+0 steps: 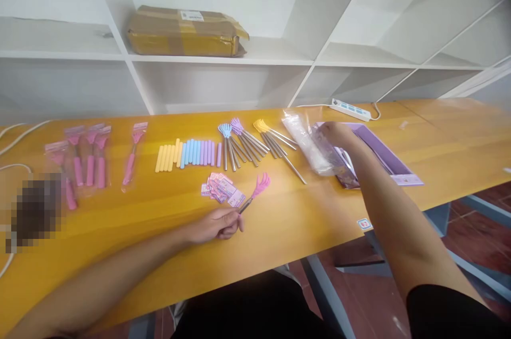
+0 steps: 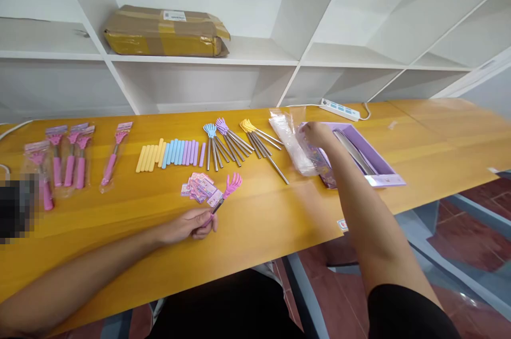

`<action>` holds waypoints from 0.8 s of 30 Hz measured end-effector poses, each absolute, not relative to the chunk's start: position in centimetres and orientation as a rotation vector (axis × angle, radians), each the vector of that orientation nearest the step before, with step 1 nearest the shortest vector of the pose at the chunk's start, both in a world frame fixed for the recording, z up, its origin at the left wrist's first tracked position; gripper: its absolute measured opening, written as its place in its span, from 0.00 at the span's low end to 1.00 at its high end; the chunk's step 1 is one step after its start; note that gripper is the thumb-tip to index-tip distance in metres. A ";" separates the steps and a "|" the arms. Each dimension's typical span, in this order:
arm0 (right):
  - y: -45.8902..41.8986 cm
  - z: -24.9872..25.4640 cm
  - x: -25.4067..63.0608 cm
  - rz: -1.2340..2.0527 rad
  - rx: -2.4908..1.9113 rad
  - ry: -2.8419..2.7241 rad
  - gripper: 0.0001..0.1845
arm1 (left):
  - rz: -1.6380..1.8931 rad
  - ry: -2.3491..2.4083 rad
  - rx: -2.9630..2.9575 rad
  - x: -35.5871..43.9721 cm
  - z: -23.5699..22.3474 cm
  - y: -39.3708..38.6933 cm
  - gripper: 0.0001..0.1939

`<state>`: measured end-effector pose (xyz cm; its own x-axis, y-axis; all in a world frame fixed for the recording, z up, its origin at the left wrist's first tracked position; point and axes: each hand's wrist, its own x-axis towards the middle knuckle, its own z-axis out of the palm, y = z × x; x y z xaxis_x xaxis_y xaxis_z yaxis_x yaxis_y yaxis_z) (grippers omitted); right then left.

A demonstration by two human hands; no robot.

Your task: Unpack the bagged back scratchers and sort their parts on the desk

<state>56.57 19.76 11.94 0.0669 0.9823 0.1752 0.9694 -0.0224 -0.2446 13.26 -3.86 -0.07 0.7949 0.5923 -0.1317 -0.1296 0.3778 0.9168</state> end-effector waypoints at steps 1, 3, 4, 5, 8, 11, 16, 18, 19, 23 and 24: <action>20.2 11.4 56.5 0.045 -2.124 -1.926 0.08 | 0.492 0.485 1.082 13.3 -0.2 -3.8 0.30; 19.8 10.5 55.3 -0.028 -2.193 -1.837 0.08 | 0.499 0.485 1.067 13.2 -0.5 -3.8 0.29; 18.9 10.1 54.3 -0.042 -2.169 -1.816 0.11 | 0.501 0.484 1.064 13.1 -0.6 -3.7 0.29; 17.5 9.7 52.9 0.015 -2.098 -1.833 0.13 | 0.503 0.484 1.063 13.1 -0.7 -3.7 0.29; 10.5 7.7 46.8 0.756 -1.556 -2.020 0.15 | 0.508 0.486 1.062 13.1 -0.6 -3.7 0.28; 2.2 4.7 39.8 1.622 -0.964 -1.818 0.25 | 0.510 0.480 1.058 13.2 -0.2 -4.0 0.28; -4.6 2.7 33.9 1.772 -0.720 -1.320 0.20 | 0.482 0.529 1.098 13.7 0.9 -5.3 0.30; -5.6 3.5 33.9 1.742 -0.715 -1.252 0.19 | 0.488 0.588 1.160 13.9 2.2 -6.1 0.31; -6.2 4.0 34.2 1.715 -0.713 -1.242 0.18 | 0.490 0.607 1.218 14.0 3.1 -6.6 0.32; -10.3 6.2 36.1 1.557 -0.740 -1.541 0.21 | 0.364 0.507 1.483 14.3 7.9 -9.2 0.38; -11.4 6.6 36.9 1.526 -0.739 -1.654 0.25 | 0.315 0.472 1.501 14.4 8.7 -10.0 0.39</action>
<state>36.90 -11.37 6.62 -0.5491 0.8236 0.1422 -0.0757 0.1204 -0.9898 14.43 -10.00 8.73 0.8707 0.4807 -0.1039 0.0881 0.0553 0.9946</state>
